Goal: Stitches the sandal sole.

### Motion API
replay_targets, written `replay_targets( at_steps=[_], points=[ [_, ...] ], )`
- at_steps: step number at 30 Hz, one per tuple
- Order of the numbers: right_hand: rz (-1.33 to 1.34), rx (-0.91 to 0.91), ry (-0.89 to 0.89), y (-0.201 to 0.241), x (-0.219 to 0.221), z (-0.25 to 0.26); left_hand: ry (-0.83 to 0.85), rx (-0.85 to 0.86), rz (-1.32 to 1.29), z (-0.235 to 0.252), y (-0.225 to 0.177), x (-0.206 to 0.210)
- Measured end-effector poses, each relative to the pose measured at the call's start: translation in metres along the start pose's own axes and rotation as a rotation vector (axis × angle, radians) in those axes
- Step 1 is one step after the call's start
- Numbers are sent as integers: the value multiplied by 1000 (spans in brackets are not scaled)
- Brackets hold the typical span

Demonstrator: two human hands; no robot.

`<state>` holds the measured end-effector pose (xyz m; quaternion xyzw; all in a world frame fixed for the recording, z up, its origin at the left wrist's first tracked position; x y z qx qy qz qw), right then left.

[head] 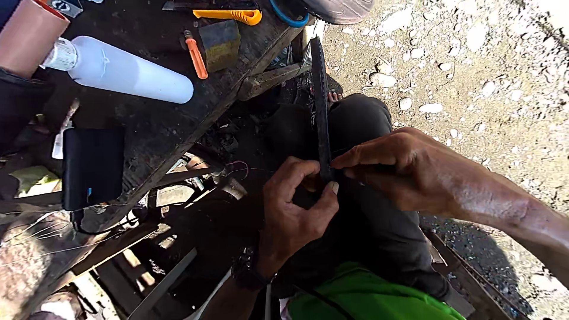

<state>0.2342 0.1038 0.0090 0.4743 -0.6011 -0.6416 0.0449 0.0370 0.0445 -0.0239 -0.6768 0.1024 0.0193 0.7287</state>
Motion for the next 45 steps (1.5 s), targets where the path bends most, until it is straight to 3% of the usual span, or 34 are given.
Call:
replay_targets(
  at_steps=[5, 12, 22, 27, 33, 37, 41, 45],
  points=[
    [-113, -32, -108, 1, 6, -12, 170, -274, -288, 16, 5, -20],
    [-98, -103, -269, 6, 24, -7, 263, -507, -210, 37, -4, -32],
    [-4, -163, -337, 3, 42, 6, 271, -566, -258, 40, 0, -44],
    [14, -164, -386, 3, 44, 8, 274, -582, -414, 36, 6, -45],
    [-36, -157, -335, 4, 34, 5, 306, -535, -447, 31, 5, -39],
    [-243, -142, -270, 5, 20, -10, 154, -145, -74, 27, 6, -37],
    [-302, -174, -324, 3, 22, -13, 180, -14, 11, 28, 10, -33],
    [-282, -198, -357, 1, 25, -12, 192, 150, 158, 10, -18, -46]
  ],
)
Point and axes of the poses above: each hand's wrist, its own z-axis towards the middle knuckle, its own x-axis out of the palm, y = z × x, the point moved 4 cm from there along z, towards the middle knuckle, and after that the axes turned 2 degrees about y, right-handed, at the moved point
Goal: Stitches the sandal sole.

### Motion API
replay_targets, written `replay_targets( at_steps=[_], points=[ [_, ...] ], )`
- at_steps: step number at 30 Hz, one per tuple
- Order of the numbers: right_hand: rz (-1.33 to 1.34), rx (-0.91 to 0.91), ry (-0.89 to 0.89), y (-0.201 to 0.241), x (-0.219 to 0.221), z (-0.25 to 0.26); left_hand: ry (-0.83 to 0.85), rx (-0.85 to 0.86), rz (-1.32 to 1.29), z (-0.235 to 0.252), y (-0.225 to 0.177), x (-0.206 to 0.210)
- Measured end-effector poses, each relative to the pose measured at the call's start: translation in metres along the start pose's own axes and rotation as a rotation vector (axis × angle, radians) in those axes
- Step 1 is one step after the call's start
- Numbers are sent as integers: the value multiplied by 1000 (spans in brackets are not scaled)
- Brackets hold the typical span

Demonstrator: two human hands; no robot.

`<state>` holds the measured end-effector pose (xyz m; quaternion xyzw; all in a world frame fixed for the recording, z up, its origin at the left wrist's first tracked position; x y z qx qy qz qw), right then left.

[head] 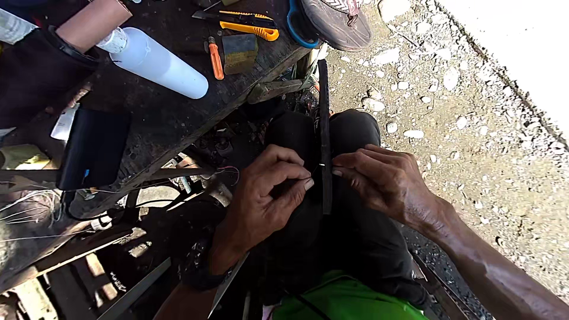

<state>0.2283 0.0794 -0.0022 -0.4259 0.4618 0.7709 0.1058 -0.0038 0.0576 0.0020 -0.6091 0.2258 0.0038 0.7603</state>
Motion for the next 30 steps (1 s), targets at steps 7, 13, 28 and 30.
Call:
replay_targets(
  at_steps=[7, 13, 28, 30],
  points=[
    [18, 9, -21, -2, 1, 1, 368, 140, -79, -53, -37, 55],
    [15, 13, -43, -1, 2, 0, 144, -211, -501, -39, -12, 44],
    [-300, 65, 22, 22, 5, 5, -27, -271, -351, -8, 10, 25],
    [-311, 6, 55, 19, 6, 5, -10, -271, -330, -5, 10, 24]
  ],
)
Point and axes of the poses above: each hand's wrist, its own z-axis towards the middle knuckle, its own x-axis out of the palm, y = z × x, the point moved 4 cm from there along z, towards the middle knuckle, and after that the axes turned 2 degrees about y, right-handed, at the moved point
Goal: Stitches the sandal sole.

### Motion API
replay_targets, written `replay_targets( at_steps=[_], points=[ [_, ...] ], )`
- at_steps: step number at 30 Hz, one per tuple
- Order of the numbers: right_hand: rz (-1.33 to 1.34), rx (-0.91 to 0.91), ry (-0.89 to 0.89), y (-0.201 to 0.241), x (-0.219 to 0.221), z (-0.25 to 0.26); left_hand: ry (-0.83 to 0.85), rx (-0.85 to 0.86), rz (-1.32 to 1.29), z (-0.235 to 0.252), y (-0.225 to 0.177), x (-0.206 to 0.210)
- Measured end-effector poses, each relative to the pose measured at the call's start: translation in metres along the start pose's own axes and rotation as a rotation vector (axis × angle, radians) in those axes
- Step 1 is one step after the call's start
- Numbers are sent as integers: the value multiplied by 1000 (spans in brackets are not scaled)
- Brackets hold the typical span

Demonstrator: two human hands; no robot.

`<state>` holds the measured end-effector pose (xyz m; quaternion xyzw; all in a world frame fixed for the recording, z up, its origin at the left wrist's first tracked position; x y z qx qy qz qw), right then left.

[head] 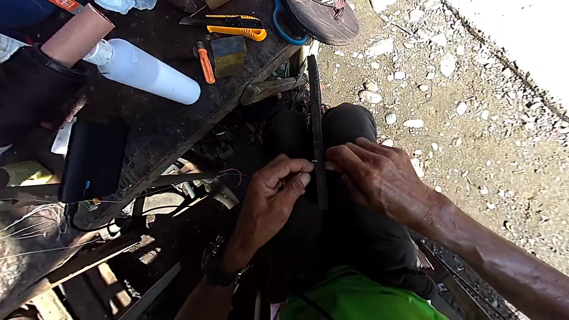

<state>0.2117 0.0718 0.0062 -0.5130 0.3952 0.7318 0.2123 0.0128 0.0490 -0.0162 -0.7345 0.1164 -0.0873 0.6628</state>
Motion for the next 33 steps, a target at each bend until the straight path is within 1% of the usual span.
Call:
replay_targets(
  at_steps=[2, 5, 7, 9, 11, 12, 14, 15, 17, 19, 21, 22, 23, 24, 25, 27, 28, 29, 31, 32, 33],
  points=[
    [9, -5, -14, -8, 0, -4, 10, 3, 37, 3, -4, 2],
    [6, 99, -38, -27, -6, -17, -14, 39, 103, 6, -12, 8],
    [12, 218, -30, -43, -10, -37, -31, 61, 143, 7, -15, 11],
    [-26, 389, -14, -70, -18, -64, -19, 58, 192, 7, -16, 10],
    [-82, 552, -5, -97, -26, -90, 49, 12, 270, 7, -14, 6],
    [-65, 605, 4, -102, -27, -97, 94, -16, 287, 6, -14, 3],
    [66, 589, 12, -94, -21, -98, 175, -76, 245, 3, -15, -2],
    [206, 568, 23, -86, -15, -97, 215, -96, 178, -1, -18, -7],
    [571, 517, 26, -74, -5, -92, 306, -86, -1, -11, -27, -21],
    [904, 433, -58, -64, -1, -88, 442, -53, -144, -27, -33, -37],
    [1014, 363, -160, -53, -2, -81, 569, -55, -232, -43, -29, -55],
    [1015, 328, -196, -48, -4, -77, 588, -74, -245, -50, -23, -66],
    [988, 297, -224, -42, -4, -71, 562, -108, -204, -56, -17, -78],
    [937, 277, -239, -36, -5, -64, 485, -159, -83, -61, -9, -90],
    [869, 279, -237, -29, -4, -57, 374, -208, 139, -64, -1, -100],
    [692, 338, -173, -18, 4, -42, 179, -247, 700, -60, 12, -106],
    [608, 367, -135, -12, 9, -36, 108, -215, 801, -54, 13, -100],
    [547, 385, -116, -6, 13, -30, 44, -161, 782, -45, 7, -87],
    [532, 396, -149, 0, 16, -25, -52, -11, 599, -27, -10, -48],
    [591, 395, -163, 0, 15, -26, -51, 39, 526, -20, -16, -26],
    [725, 374, -156, -2, 12, -30, -34, 67, 505, -13, -19, -7]
  ],
)
Point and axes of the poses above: each hand's wrist, its own z-axis towards the middle knuckle, its own x-axis out of the palm, y = z × x, the point moved 4 cm from there along z, towards the middle knuckle, and after that the axes turned 2 degrees about y, right-handed, at the moved point
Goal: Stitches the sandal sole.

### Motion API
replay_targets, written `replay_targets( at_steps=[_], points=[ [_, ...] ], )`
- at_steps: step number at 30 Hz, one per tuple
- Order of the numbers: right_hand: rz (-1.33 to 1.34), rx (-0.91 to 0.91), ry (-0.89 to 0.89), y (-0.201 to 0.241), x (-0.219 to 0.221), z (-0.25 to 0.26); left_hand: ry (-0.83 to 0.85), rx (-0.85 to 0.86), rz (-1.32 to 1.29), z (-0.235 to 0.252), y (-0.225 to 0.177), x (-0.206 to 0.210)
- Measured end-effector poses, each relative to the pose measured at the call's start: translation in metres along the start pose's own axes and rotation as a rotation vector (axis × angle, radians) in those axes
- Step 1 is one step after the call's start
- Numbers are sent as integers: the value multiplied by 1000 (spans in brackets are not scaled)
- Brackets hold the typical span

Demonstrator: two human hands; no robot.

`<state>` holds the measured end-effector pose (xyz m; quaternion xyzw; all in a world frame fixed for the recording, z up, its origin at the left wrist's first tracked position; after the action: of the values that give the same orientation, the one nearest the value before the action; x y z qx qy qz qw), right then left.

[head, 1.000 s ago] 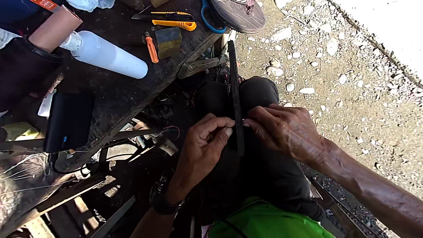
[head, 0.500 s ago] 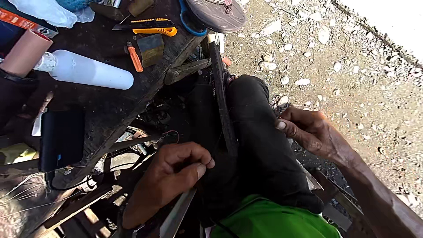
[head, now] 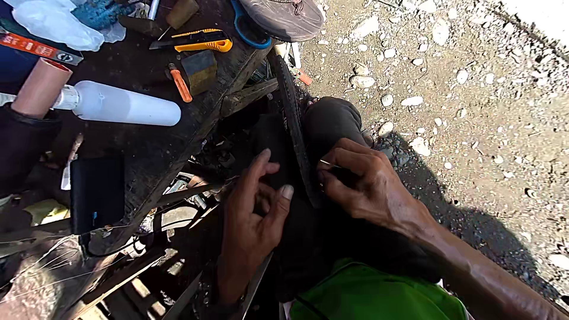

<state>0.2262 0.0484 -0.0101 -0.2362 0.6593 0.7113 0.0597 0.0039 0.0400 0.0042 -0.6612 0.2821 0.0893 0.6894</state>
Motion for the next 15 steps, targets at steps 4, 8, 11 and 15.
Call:
replay_targets(
  at_steps=[4, 8, 11, 15],
  points=[
    [903, -39, 219, -3, -25, -16, -56, 75, 160, 16, -17, 40],
    [1073, -4, 187, -1, -32, -24, -148, 129, 114, 20, -17, 51],
    [963, -20, 169, 1, -34, -23, -162, 109, 86, 19, -16, 51],
    [366, 90, 157, -22, -46, -13, -89, 48, -106, 18, -9, 38]
  ],
)
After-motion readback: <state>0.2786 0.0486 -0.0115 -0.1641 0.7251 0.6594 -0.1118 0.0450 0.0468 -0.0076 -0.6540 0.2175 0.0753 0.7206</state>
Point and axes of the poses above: each hand's wrist, its own z-axis towards the middle knuckle, its own x-axis out of the palm, y = z × x, the point moved 4 cm from there along z, towards the middle knuckle, and after that the axes turned 2 degrees about y, right-handed, at the moved point
